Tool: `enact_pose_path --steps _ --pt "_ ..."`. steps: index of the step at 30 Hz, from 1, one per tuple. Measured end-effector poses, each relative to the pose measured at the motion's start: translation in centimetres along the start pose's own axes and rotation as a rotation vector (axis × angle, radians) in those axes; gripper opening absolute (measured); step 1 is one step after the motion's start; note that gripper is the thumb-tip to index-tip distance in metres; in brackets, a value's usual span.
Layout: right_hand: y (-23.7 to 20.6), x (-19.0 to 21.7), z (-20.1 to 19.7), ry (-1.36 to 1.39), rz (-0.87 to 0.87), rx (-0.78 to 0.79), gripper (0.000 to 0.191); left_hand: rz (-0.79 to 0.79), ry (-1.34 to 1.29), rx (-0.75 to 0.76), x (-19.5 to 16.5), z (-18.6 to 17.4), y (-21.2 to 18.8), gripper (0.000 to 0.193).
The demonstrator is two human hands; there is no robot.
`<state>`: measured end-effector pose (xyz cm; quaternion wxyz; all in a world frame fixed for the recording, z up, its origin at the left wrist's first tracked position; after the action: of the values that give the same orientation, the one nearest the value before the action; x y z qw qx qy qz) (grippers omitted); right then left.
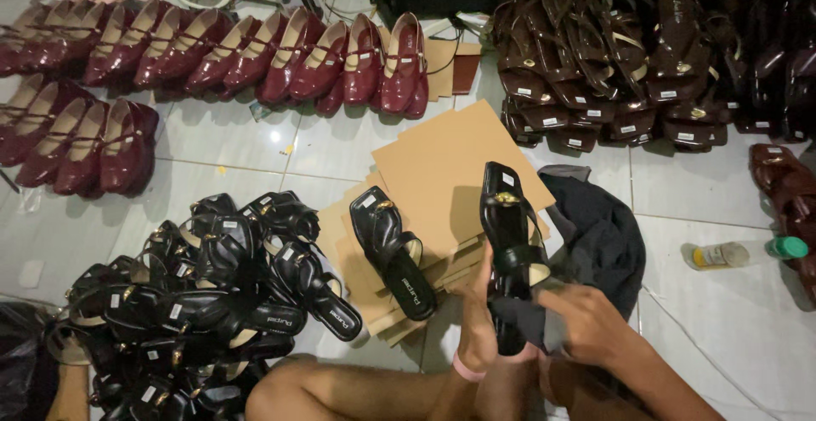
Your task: The person sits on the floor and wipes a pair of black sandals with a cloth. They apply liquid from a bottle to the cloth and rub the sandals, then place them on a cardboard sheet. The person repeats this process with another pair of sandals.
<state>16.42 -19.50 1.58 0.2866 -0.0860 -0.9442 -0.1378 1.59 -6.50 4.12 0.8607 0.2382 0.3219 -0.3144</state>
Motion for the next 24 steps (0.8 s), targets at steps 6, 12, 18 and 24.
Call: enact_pose_path --steps 6,12,18,24 --pt "0.4 0.3 -0.2 -0.144 -0.011 -0.199 0.04 0.0 0.025 0.034 -0.9 0.8 0.2 0.108" --pt "-0.5 2.0 -0.3 -0.193 -0.114 -0.035 0.041 0.049 0.24 0.086 -2.7 1.5 0.6 0.113" --pt "-0.2 1.3 -0.5 -0.301 -0.073 -0.159 0.033 0.05 0.285 0.109 -3.1 2.2 0.8 0.113" --pt "-1.6 0.9 0.6 -0.197 -0.177 -0.049 0.047 0.094 0.342 0.097 -3.2 2.0 0.9 0.113"
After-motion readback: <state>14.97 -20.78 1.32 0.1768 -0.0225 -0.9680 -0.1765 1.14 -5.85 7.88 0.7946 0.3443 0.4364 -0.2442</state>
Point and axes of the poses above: each hand's wrist, its own y-axis towards the middle knuckle, its own z-axis out of the palm, x = y × z, the point moved 1 cm from there along y, towards the middle knuckle, and after that the axes turned 12 degrees about z, right-handed, at the moved point
